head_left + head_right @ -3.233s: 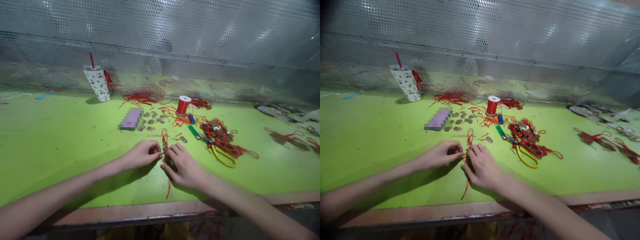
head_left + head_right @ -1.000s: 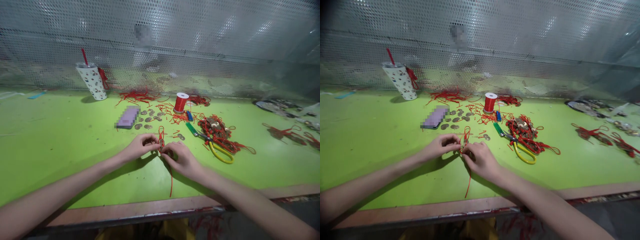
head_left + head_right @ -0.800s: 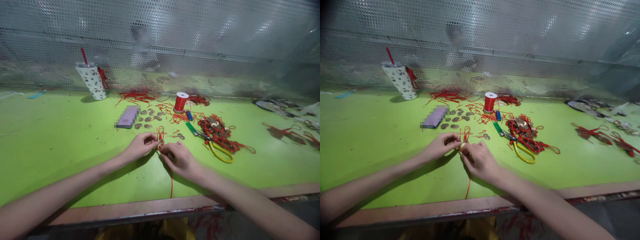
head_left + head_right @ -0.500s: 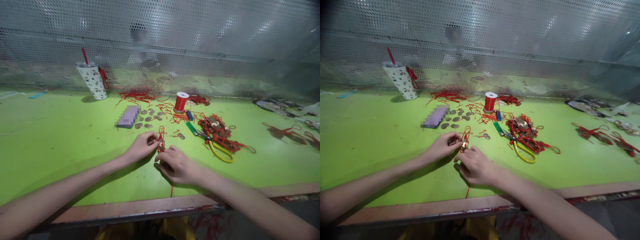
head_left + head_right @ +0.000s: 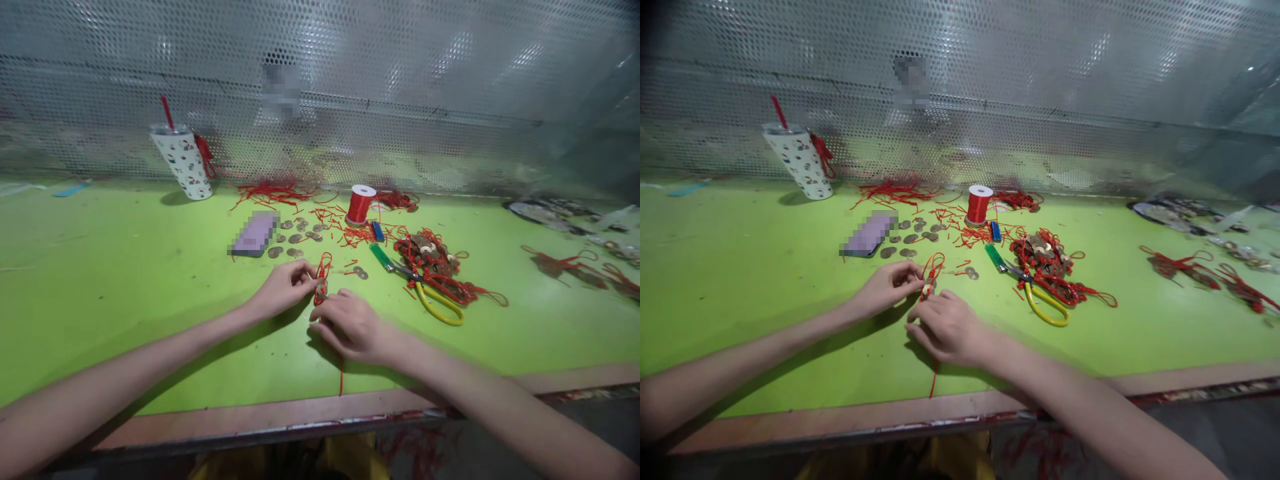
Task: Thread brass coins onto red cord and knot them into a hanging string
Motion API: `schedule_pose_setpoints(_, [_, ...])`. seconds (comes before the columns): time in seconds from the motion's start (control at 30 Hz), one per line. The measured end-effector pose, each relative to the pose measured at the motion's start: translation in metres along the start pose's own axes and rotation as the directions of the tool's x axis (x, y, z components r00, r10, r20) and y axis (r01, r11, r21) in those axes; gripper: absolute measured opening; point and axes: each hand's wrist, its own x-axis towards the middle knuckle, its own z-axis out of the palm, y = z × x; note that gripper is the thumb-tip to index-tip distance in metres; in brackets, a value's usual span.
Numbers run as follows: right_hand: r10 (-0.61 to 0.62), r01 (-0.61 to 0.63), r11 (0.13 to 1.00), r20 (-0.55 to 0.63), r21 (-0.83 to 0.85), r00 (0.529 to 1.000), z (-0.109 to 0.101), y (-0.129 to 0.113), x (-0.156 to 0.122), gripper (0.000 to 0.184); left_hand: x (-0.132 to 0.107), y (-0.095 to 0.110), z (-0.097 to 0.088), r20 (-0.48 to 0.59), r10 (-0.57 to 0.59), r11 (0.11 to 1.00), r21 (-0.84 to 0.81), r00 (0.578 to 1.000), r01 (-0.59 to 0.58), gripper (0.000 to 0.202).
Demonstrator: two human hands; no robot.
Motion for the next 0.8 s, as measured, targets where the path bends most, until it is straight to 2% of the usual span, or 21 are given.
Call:
schedule_pose_setpoints(0.1, [0.128,-0.129,0.992,-0.103,0.0,0.986,-0.003,0.017,0.002,0.013,0.001,0.002,-0.006,0.07,-0.068,0.989,-0.127,0.995,0.077,0.017])
schedule_pose_setpoints(0.2, [0.211,-0.216,0.975,-0.096,-0.049,0.973,-0.006,0.041,0.005,0.011,0.002,0.004,-0.012,0.141,-0.104,0.97,-0.205,0.984,0.132,0.018])
schedule_pose_setpoints(0.33, [0.185,-0.181,0.974,0.021,-0.133,0.983,-0.01,0.066,0.01,0.011,0.006,0.006,-0.018,0.27,-0.086,0.956,-0.248,0.959,0.155,0.026])
schedule_pose_setpoints(0.43, [0.156,-0.133,0.967,0.093,-0.22,0.983,-0.01,0.075,0.015,0.011,0.006,0.009,-0.021,0.31,-0.059,0.955,-0.26,0.949,0.144,0.036])
schedule_pose_setpoints(0.53, [0.161,-0.109,0.948,0.155,-0.298,0.975,-0.009,0.081,0.021,0.01,0.002,0.013,-0.024,0.33,-0.087,0.962,-0.219,0.94,0.166,0.047])
schedule_pose_setpoints(0.63, [0.185,-0.122,0.943,0.182,-0.311,0.966,-0.013,0.082,0.024,0.012,-0.003,0.019,-0.028,0.393,-0.106,0.97,-0.162,0.914,0.182,0.058])
schedule_pose_setpoints(0.7, [0.225,-0.181,0.952,0.163,-0.248,0.961,-0.018,0.077,0.023,0.012,-0.007,0.021,-0.029,0.411,-0.122,0.975,-0.122,0.904,0.187,0.061])
schedule_pose_setpoints(0.8, [0.336,-0.333,0.942,0.124,-0.05,0.933,-0.024,0.06,0.018,0.011,-0.011,0.022,-0.026,0.378,-0.16,0.974,-0.09,0.912,0.209,0.06])
